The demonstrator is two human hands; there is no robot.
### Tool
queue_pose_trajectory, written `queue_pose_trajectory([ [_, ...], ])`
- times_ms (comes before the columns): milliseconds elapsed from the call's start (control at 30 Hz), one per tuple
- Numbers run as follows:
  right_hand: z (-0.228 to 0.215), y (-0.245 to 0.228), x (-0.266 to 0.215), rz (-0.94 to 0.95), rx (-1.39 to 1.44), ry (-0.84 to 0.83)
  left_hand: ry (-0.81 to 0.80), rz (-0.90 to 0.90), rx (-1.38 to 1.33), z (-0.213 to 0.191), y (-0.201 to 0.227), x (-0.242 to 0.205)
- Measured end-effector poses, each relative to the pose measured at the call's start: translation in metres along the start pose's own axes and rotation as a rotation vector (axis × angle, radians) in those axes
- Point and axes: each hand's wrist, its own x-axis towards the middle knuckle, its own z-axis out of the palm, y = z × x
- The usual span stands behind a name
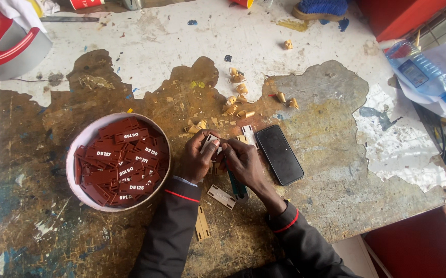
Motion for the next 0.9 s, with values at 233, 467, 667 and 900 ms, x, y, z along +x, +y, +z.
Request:
queue_pose_trajectory([
  [233,0.006,-0.029,-0.001,-0.026,-0.097,0.016,0.006,-0.023,0.051,0.004,0.027,-0.003],
  [467,0.0,-0.016,0.001,0.007,-0.061,0.005,0.045,0.004,0.056,0.008,0.029,-0.005],
  [667,0.005,-0.014,0.0,0.035,-0.051,0.015,0.054,0.03,0.151,0.007,0.031,-0.008],
  [900,0.002,-0.008,-0.002,0.042,-0.022,0.01,0.07,0.035,0.161,0.01,0.028,-0.011],
])
